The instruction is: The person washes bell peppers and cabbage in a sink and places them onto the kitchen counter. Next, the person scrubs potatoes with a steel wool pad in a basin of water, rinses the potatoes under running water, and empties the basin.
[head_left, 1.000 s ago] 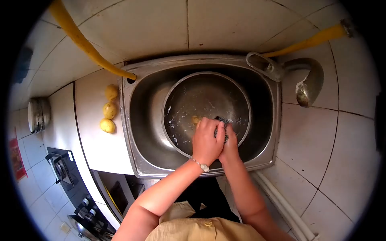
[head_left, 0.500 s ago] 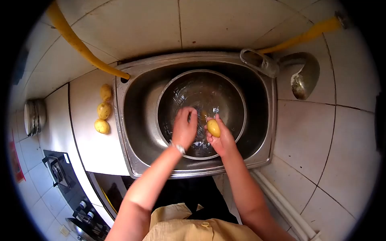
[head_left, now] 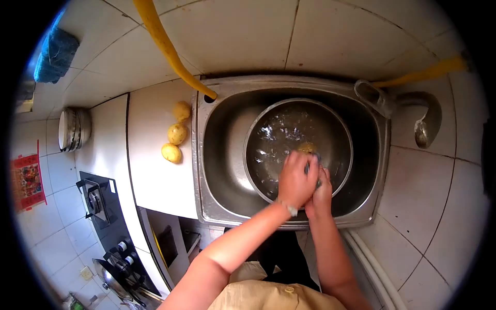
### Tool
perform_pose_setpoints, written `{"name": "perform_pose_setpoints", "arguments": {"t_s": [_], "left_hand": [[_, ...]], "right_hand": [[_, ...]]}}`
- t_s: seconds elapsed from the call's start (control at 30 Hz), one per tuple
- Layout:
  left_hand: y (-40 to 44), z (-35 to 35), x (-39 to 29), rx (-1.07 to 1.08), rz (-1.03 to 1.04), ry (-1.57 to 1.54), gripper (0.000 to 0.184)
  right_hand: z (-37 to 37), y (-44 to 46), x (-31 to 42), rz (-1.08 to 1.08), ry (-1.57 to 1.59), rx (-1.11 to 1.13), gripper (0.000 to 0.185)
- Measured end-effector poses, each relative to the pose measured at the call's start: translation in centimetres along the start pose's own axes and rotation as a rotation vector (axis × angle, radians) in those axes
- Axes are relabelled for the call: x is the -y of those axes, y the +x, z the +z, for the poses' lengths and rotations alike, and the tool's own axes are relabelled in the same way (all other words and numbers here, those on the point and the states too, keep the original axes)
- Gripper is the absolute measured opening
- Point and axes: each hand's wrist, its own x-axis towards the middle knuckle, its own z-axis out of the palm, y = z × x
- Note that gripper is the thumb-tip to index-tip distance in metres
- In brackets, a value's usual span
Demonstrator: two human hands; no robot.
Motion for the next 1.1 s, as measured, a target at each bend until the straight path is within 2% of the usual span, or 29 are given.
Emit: {"name": "perform_pose_setpoints", "arguments": {"t_s": [0.03, 0.1, 0.13, 0.2, 0.27, 0.33, 0.4, 0.43, 0.47, 0.53, 0.6, 0.67, 0.73, 0.77, 0.8, 0.87, 0.9, 0.97, 1.0, 1.07, 1.1], "left_hand": [[1.4, 0.4, 0.8, -0.008, -0.090, 0.017, 0.011], [2.7, 0.6, 0.9, -0.043, -0.247, -0.006, 0.011], [2.2, 0.5, 0.3, -0.048, -0.248, -0.006, 0.011], [-0.3, -0.2, -1.3, -0.007, 0.022, 0.026, 0.012], [-0.6, -0.2, -1.5, -0.009, -0.032, 0.002, 0.013], [1.5, 0.1, 0.4, 0.033, -0.076, -0.023, 0.013], [4.0, 0.8, 2.9, -0.017, 0.002, 0.048, 0.013], [5.0, 1.0, 4.8, -0.024, -0.024, 0.065, 0.014], [5.5, 0.8, 6.6, -0.045, 0.002, 0.212, 0.016], [5.0, -0.1, 9.1, 0.029, -0.041, 0.357, 0.016], [3.5, -0.5, 11.6, 0.253, -0.100, 0.448, 0.019], [2.8, -0.7, 11.5, 0.351, -0.217, 0.196, 0.018], [1.7, -0.5, 7.9, 0.228, -0.275, -0.053, 0.016], [0.9, -0.9, 4.9, 0.183, -0.163, -0.071, 0.014], [-0.1, -0.6, 3.2, 0.155, -0.043, -0.024, 0.014], [-0.1, -0.2, 1.4, 0.101, 0.063, 0.126, 0.015], [0.6, 0.0, 2.0, 0.098, 0.062, 0.120, 0.015], [2.7, 0.7, 3.7, 0.034, 0.005, 0.078, 0.015], [3.4, 0.6, 3.8, 0.031, 0.005, 0.075, 0.015], [4.6, 0.6, 3.7, -0.031, -0.246, 0.021, 0.015], [3.7, 0.1, 2.6, -0.017, -0.140, 0.070, 0.015]], "right_hand": [[-0.2, -0.4, 0.0, 0.002, -0.002, -0.004, 0.018], [-0.6, -0.9, 0.1, 0.177, -0.126, 0.007, 0.017], [-1.0, 0.0, -0.1, 0.177, -0.129, 0.011, 0.017], [-2.1, 2.4, -1.1, 0.007, 0.158, 0.138, 0.018], [-0.2, 0.8, 0.9, 0.028, 0.097, 0.149, 0.020], [0.9, 0.0, 1.2, 0.093, 0.006, -0.017, 0.021], [-2.5, 1.6, -1.3, 0.310, 0.058, 0.169, 0.026], [-1.8, 0.9, -0.7, 0.356, 0.061, 0.283, 0.029], [-0.7, 0.4, -0.2, 0.402, 0.063, 0.399, 0.032], [-0.9, 1.7, -0.1, 0.400, 0.068, 0.388, 0.037], [-2.2, 4.6, -0.8, 0.424, 0.115, 0.134, 0.035], [-3.7, 7.3, -1.6, 0.451, 0.123, 0.078, 0.034], [-4.4, 8.6, -2.9, 0.356, 0.205, 0.203, 0.030], [-4.1, 9.5, -3.8, 0.303, 0.068, 0.133, 0.029], [-1.9, 6.5, -2.1, 0.260, 0.045, 0.170, 0.027], [-3.6, 7.6, -5.2, 0.227, 0.291, 0.336, 0.027], [-2.8, 7.1, -4.5, 0.224, 0.286, 0.335, 0.027], [-0.4, 4.5, -1.7, 0.242, 0.064, 0.074, 0.028], [0.5, 3.6, -1.3, 0.240, 0.061, 0.074, 0.028], [1.6, 2.6, -0.9, 0.323, -0.024, -0.047, 0.028], [1.0, 3.0, -1.1, 0.249, 0.009, 0.006, 0.027]]}}
